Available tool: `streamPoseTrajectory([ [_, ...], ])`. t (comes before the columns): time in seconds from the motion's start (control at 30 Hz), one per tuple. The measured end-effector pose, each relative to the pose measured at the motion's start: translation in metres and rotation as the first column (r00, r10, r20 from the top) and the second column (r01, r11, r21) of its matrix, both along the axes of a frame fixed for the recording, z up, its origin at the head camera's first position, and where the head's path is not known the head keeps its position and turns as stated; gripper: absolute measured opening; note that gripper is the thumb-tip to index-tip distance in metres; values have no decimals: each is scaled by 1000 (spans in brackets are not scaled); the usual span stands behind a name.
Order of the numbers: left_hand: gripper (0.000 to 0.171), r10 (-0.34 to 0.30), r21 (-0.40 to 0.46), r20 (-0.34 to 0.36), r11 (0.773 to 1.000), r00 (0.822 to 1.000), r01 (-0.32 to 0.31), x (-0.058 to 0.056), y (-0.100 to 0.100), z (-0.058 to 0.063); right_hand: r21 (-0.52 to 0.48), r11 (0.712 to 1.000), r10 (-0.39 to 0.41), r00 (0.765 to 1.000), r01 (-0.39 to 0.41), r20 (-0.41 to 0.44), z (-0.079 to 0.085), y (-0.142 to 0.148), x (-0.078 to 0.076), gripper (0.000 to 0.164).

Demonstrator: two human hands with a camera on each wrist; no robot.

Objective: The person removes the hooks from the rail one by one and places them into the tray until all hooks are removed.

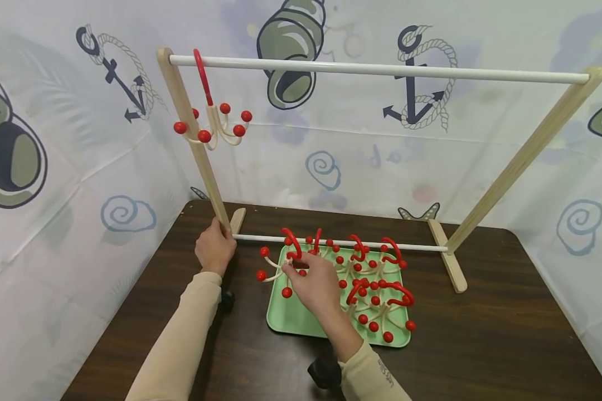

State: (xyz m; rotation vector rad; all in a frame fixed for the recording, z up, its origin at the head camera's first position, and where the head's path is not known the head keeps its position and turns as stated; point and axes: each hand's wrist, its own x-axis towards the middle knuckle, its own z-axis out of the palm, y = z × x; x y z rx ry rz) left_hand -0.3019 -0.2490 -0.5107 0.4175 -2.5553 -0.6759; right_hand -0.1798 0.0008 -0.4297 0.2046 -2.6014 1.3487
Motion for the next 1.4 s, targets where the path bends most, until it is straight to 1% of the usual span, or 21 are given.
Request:
streamPoseTrajectory([
  [0.17, 22, -5, 0, -13, 1000, 1000, 5, -1, 1, 1, -37, 999, -3, 1000, 2, -30, -30, -5, -4, 12],
  [0.23, 21, -8, 0, -15, 1000, 1000, 8, -1, 1, 1, -25, 1000, 5, 999, -6, -51, -39, -7, -5, 14],
  [0.3, 21, -14, 1, -14, 1000, 1000, 14, -1, 2, 1, -2, 1000, 4, 997, -4, -78, -48, -9, -5, 11],
  [0.4, 21, -3, 6, -5, 1000, 1000, 3, -1, 1, 1, 41, 999, -12, 995, 16, -100, -58, -11, -6, 19],
  [0.47, 21, 1, 12, -3, 1000, 1000, -1, -1, 0, 1, 46, 998, -27, 994, 32, -103, -63, -11, -6, 27],
  [0.57, 21, 2, 17, -10, 1000, 1000, -2, 0, -1, 1, 44, 998, -37, 996, 41, -87, -68, -11, -7, 28],
  [0.67, 21, -6, 16, -20, 1000, 1000, 7, -1, -2, 1, 57, 997, -57, 996, 61, -75, -72, -12, -8, 22],
  [0.77, 22, -5, 16, -14, 1000, 1000, 6, -1, -3, 2, 71, 993, -92, 994, 95, -52, -73, -13, -9, 15],
  [0.83, 21, -3, 19, -8, 1000, 1000, 3, -1, -3, 2, 76, 989, -123, 992, 126, -36, -73, -13, -10, 16],
  [0.97, 21, -3, 20, -5, 1000, 1000, 3, 0, -3, 3, 116, 975, -190, 982, 188, 6, -73, -13, -12, 24],
  [1.07, 20, -1, 20, -8, 1000, 1000, 1, 1, -3, 2, 147, 967, -214, 976, 206, 38, -71, -13, -14, 27],
  [1.2, 20, -2, 18, -10, 1000, 1000, 2, 0, -3, 1, 172, 962, -226, 972, 212, 65, -68, -13, -17, 25],
  [1.4, 21, -6, 23, 2, 1000, 1000, 6, 0, -3, -3, 219, 951, -232, 971, 216, 49, -69, -13, -18, 24],
])
